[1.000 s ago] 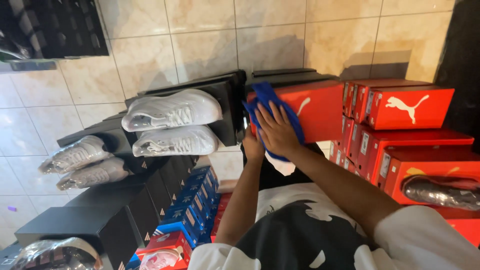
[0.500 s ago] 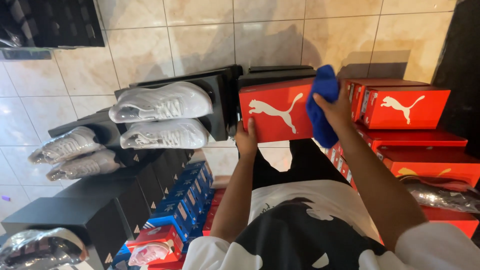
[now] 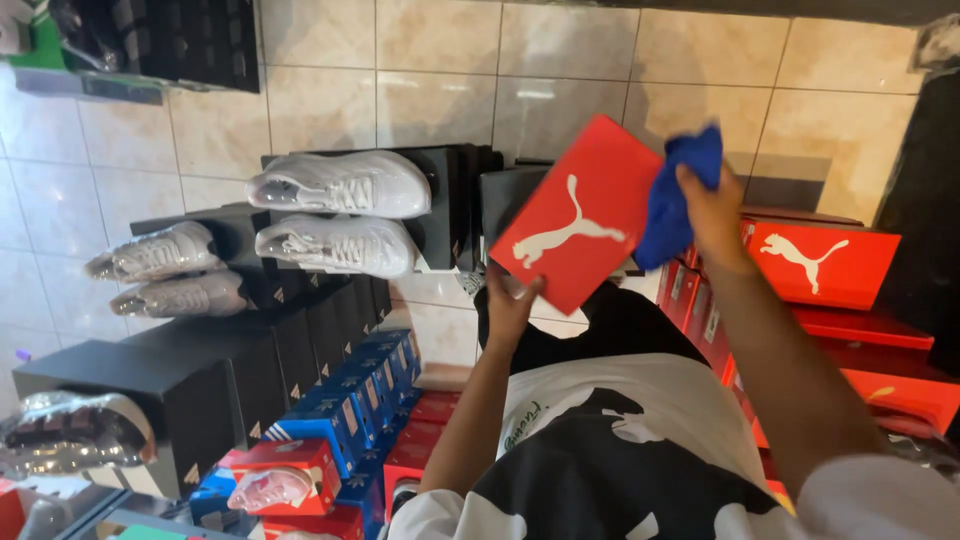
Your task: Cleaning shoe boxes and individual shoes using a cloth in a storage area
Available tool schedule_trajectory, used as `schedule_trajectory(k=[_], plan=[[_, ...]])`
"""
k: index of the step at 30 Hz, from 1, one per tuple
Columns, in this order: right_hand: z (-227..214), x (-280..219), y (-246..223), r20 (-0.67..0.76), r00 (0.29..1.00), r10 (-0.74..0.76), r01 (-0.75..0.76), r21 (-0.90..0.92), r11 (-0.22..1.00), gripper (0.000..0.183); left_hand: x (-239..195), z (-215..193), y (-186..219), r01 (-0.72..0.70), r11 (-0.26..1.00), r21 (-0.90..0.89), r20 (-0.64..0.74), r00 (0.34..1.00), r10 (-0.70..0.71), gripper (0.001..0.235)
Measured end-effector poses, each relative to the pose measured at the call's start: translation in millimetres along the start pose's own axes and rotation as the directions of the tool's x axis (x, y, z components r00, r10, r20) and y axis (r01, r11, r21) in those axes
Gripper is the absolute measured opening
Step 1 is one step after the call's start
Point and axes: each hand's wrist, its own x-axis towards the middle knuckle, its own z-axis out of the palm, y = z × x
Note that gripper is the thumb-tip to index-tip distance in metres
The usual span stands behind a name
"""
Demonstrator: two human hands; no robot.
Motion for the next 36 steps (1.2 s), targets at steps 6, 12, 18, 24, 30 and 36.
schedule_trajectory(k=[6, 12, 18, 24, 30, 36], plan=[[34, -18, -37, -0.019, 0.991, -0.136, 0.136, 0.269, 0.953, 0.062, 35, 12, 59, -0.606, 0.469, 0.642, -0.019, 0.599, 0.8, 0.071], [57, -143, 9, 0.142, 0.979, 0.144, -0.166, 0.164, 0.972, 0.069, 65, 27, 69, -0.156, 0.688, 0.709, 0.099, 0.988, 0.122, 0.069], [65, -91, 2, 0.041, 0.997, 0.068, -0.075, 0.195, 0.978, 0.051, 69, 23, 62, -0.217, 0.719, 0.66, 0.114, 0.975, 0.19, 0.065], [65, -23, -27, 0.036, 0.999, 0.033, -0.042, 0.278, 0.96, 0.061, 60, 17, 88, -0.18, 0.747, 0.64, 0.157, 0.982, 0.101, 0.064], [64, -146, -10, 0.156, 0.974, 0.163, -0.193, 0.198, 0.961, 0.058, 60, 18, 90, -0.138, 0.776, 0.615, 0.151, 0.987, 0.056, 0.066], [49, -119, -12, 0.235, 0.96, 0.155, -0.19, 0.136, 0.972, 0.056, 54, 29, 62, -0.006, 0.879, 0.476, 0.062, 0.998, -0.027, 0.068]])
